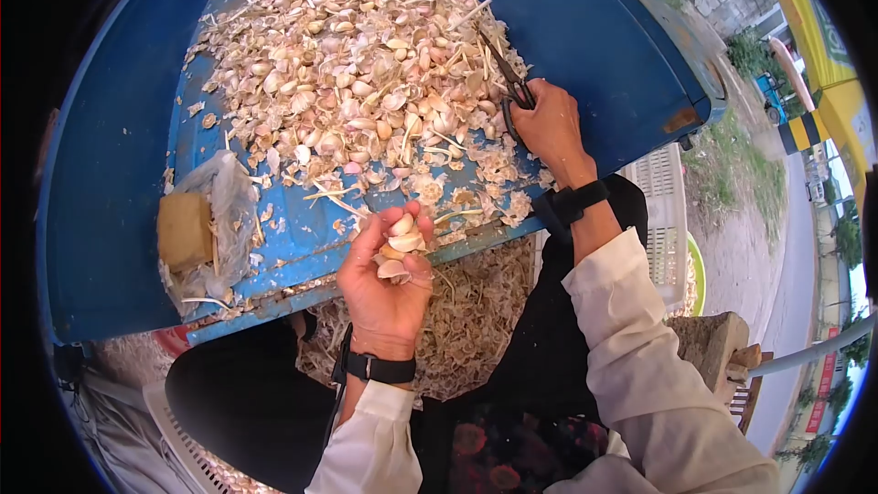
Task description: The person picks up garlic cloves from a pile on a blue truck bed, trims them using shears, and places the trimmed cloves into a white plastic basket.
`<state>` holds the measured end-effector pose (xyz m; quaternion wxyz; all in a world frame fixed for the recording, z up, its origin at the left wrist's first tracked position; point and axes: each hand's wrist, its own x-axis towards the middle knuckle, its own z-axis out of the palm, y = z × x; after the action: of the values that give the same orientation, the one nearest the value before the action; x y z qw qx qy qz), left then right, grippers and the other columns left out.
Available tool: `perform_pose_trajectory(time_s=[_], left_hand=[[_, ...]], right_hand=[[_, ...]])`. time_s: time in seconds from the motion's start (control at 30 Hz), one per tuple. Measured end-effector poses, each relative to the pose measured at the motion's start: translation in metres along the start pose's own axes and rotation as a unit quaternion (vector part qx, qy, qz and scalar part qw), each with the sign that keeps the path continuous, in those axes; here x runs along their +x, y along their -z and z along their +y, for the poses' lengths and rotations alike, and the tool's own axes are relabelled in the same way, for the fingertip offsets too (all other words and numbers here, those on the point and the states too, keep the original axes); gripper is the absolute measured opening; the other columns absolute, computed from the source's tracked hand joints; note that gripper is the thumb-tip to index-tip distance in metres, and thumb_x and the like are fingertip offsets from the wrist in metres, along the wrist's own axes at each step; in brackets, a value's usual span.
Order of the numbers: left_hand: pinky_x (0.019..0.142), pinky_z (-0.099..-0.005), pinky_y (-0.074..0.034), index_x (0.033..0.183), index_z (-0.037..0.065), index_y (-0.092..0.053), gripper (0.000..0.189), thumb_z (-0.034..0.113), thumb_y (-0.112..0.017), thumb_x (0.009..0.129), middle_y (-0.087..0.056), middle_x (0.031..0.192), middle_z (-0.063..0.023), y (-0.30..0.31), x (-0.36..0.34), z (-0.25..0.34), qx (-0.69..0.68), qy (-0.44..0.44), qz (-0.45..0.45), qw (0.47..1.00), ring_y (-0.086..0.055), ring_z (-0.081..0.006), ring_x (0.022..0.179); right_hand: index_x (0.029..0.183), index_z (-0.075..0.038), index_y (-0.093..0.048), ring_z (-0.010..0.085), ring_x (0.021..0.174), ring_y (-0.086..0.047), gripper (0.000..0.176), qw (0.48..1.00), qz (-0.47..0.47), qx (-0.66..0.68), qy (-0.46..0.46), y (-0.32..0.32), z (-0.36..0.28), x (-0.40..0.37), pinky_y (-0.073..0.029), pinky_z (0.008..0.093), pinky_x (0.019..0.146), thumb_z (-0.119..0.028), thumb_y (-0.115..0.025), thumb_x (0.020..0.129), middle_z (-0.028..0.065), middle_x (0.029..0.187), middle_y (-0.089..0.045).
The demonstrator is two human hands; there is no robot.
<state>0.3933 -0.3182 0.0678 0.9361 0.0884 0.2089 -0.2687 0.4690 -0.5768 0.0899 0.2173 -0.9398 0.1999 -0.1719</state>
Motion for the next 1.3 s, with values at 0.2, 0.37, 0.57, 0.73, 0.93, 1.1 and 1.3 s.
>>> perform_pose_trajectory(time_s=[0.2, 0.37, 0.57, 0.73, 0.93, 1.1, 1.3], left_hand=[[0.045, -0.0147, -0.047, 0.103, 0.001, -0.059, 0.018, 0.018, -0.057, 0.097, -0.06, 0.104, -0.0106, 0.007, 0.009, 0.001, -0.005, 0.031, -0.086, 0.996, -0.06, -0.0186, 0.085], [0.04, -0.0142, -0.038, 0.11, 0.001, -0.057, 0.024, 0.02, -0.059, 0.097, -0.058, 0.1, -0.0077, 0.005, 0.016, -0.005, 0.087, 0.018, -0.067, 0.994, -0.058, -0.0146, 0.082], [0.039, -0.012, -0.037, 0.119, 0.002, -0.054, 0.03, 0.02, -0.06, 0.096, -0.058, 0.099, -0.0059, -0.001, 0.007, -0.002, 0.225, -0.005, -0.074, 0.972, -0.056, -0.0136, 0.08], [0.035, -0.012, -0.032, 0.121, 0.003, -0.052, 0.029, 0.019, -0.057, 0.098, -0.06, 0.102, -0.0105, 0.008, 0.001, 0.0, 0.295, -0.016, -0.057, 0.954, -0.058, -0.0116, 0.073], [0.034, -0.012, -0.032, 0.125, 0.006, -0.048, 0.03, 0.019, -0.055, 0.098, -0.06, 0.102, -0.0112, 0.01, -0.003, -0.005, 0.294, -0.007, -0.101, 0.951, -0.059, -0.0121, 0.071], [0.034, -0.0129, -0.033, 0.128, 0.008, -0.046, 0.032, 0.019, -0.054, 0.099, -0.058, 0.103, -0.0119, 0.012, -0.004, 0.001, 0.175, -0.028, -0.098, 0.979, -0.059, -0.0124, 0.07], [0.036, -0.0129, -0.035, 0.139, 0.007, -0.041, 0.045, 0.02, -0.056, 0.098, -0.059, 0.103, -0.0132, 0.004, -0.008, 0.003, 0.203, -0.051, -0.083, 0.974, -0.059, -0.0119, 0.07]], right_hand=[[0.081, -0.002, -0.064, 0.0365, 0.075, -0.067, 0.024, 0.997, -0.07, -0.02, 0.009, -0.005, 0.002, 0.007, -0.052, 0.0415, 0.067, -0.023, -0.073, 0.075, 0.0204, 0.08, -0.068], [0.095, -0.002, -0.06, 0.0072, 0.061, -0.056, 0.027, 0.859, -0.232, 0.452, -0.057, 0.026, -0.019, -0.029, -0.043, 0.0188, 0.051, -0.006, -0.073, 0.072, 0.0081, 0.087, -0.067], [0.099, -0.001, -0.063, 0.0051, 0.063, -0.054, 0.028, 0.787, -0.426, 0.431, 0.117, 0.009, -0.053, -0.06, -0.043, 0.0205, 0.055, -0.014, -0.076, 0.076, -0.0013, 0.08, -0.063], [0.097, -0.002, -0.062, 0.0051, 0.061, -0.055, 0.021, 0.793, -0.41, 0.442, 0.086, 0.011, -0.071, -0.064, -0.042, 0.0208, 0.053, -0.013, -0.072, 0.082, 0.0036, 0.083, -0.068], [0.086, -0.001, -0.058, 0.0058, 0.059, -0.05, 0.025, 0.813, -0.4, 0.419, 0.065, 0.01, -0.07, -0.066, -0.038, 0.0254, 0.049, -0.02, -0.074, 0.082, 0.0001, 0.07, -0.061], [0.081, -0.002, -0.055, 0.0126, 0.056, -0.046, 0.046, 0.936, -0.26, 0.15, 0.184, 0.059, -0.056, -0.09, -0.038, 0.0287, 0.053, -0.036, -0.084, 0.07, 0.0018, 0.067, -0.053], [0.074, -0.003, -0.051, 0.0288, 0.057, -0.056, 0.057, 0.918, -0.218, 0.005, 0.33, 0.061, -0.033, -0.103, -0.042, 0.0373, 0.053, -0.052, -0.08, 0.068, 0.0108, 0.066, -0.056]])
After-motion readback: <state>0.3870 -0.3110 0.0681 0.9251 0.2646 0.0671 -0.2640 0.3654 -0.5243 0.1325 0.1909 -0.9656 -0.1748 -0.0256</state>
